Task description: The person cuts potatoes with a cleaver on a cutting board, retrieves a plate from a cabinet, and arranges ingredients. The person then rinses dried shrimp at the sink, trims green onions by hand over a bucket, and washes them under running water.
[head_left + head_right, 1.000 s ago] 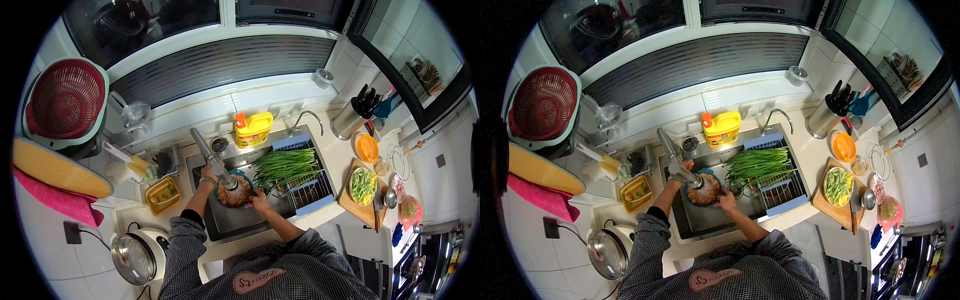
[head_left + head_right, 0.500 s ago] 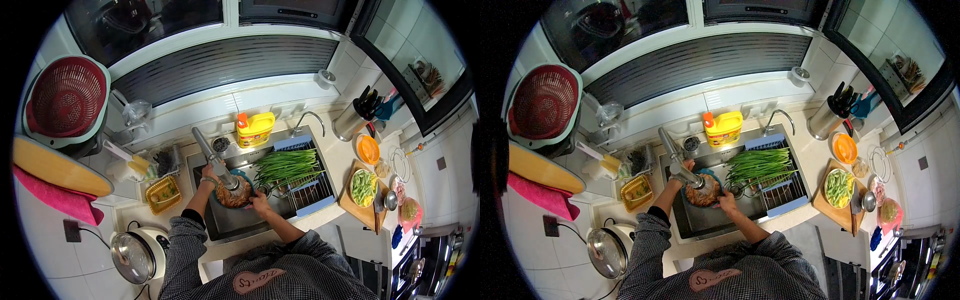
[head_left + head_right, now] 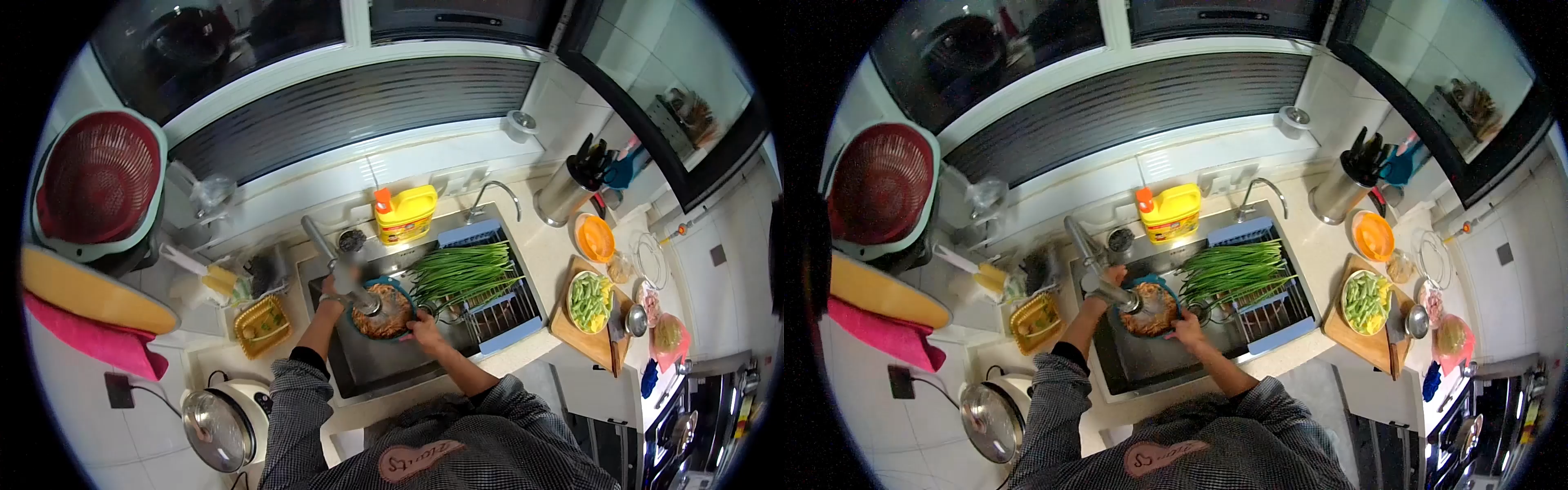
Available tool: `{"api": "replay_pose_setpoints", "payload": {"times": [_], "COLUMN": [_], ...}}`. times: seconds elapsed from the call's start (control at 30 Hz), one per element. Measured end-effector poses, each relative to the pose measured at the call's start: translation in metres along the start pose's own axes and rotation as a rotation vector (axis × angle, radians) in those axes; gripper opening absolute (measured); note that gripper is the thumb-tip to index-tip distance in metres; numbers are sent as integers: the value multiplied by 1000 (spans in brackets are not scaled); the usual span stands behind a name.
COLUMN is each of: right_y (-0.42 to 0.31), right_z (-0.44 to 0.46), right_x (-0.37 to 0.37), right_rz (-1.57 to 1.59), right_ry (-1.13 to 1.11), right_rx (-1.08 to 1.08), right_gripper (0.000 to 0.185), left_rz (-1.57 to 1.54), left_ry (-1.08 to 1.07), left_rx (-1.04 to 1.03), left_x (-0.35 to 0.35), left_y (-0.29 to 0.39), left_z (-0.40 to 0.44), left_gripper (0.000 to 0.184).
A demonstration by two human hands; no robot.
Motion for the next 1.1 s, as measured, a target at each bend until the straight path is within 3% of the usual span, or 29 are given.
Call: {"api": "replay_pose_setpoints", "payload": {"times": [0.03,0.07,0.1,0.13,0.17,0.23,0.27,0.33,0.43,0.5,0.57,0.67,0.7,0.77,0.8,0.9,0.97,1.0,1.03,1.1], "right_y": [-2,-1,-2,-5,-9,0,8,6,-4,0,0,-8,-5,-12,-23,-14,-27,-16,-22,-32], "right_z": [-3,-5,-8,-13,-17,2,12,10,-5,1,-1,-11,-14,-27,-46,-37,-52,-28,-35,-40], "right_x": [1,0,1,0,0,7,8,10,7,8,16,29,37,53,59,99,124,147,163,195], "right_rz": [11,-32,-70,-88,-107,-202,-181,-146,-217,-242,-285,-416,-331,-234,-260,-198,-86,-47,-30,74], "right_ry": [15,64,116,91,65,141,93,56,55,6,30,47,12,-14,16,-21,110,26,83,194], "right_rx": [10,-7,-24,-18,-11,-29,-36,-36,-37,-27,-37,-44,-69,-88,-104,-83,-33,52,34,76], "right_gripper": [54,55,56,57,57,57,57,57,58,58,58,57,56,55,55,56,55,50,45,43], "left_rz": [-221,-213,-203,34,-454,-935,-424,92,60,175,77,477,429,377,331,51,-911,-436,36,33], "left_ry": [34,66,97,141,136,87,-22,-121,128,-191,-111,-95,30,149,254,571,585,529,459,583], "left_rx": [68,-2,-73,-280,-71,136,-74,-298,-384,-340,-375,-212,-217,-239,-294,-387,-223,-181,-133,-164], "left_x": [3,18,36,79,64,55,81,88,96,107,103,112,129,125,106,80,81,74,65,56], "left_y": [-5,17,41,94,71,63,89,107,102,117,114,140,172,169,131,107,127,121,113,116], "left_z": [-5,-13,-21,-44,-36,-26,-31,-30,-26,-25,-20,-20,-36,-39,-30,-64,-95,-106,-120,-153], "left_gripper": [36,36,35,34,33,32,32,32,31,33,34,36,37,40,41,41,42,42,42,42]}}
Point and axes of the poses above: each hand's wrist, its own z-axis towards the middle knuckle, its own x-axis out of the back of the hand, y = z × x, the point moved 5 cm from there along z, towards the middle knuckle, and after that the axes turned 13 degrees about -x, right-handed, at the moved point
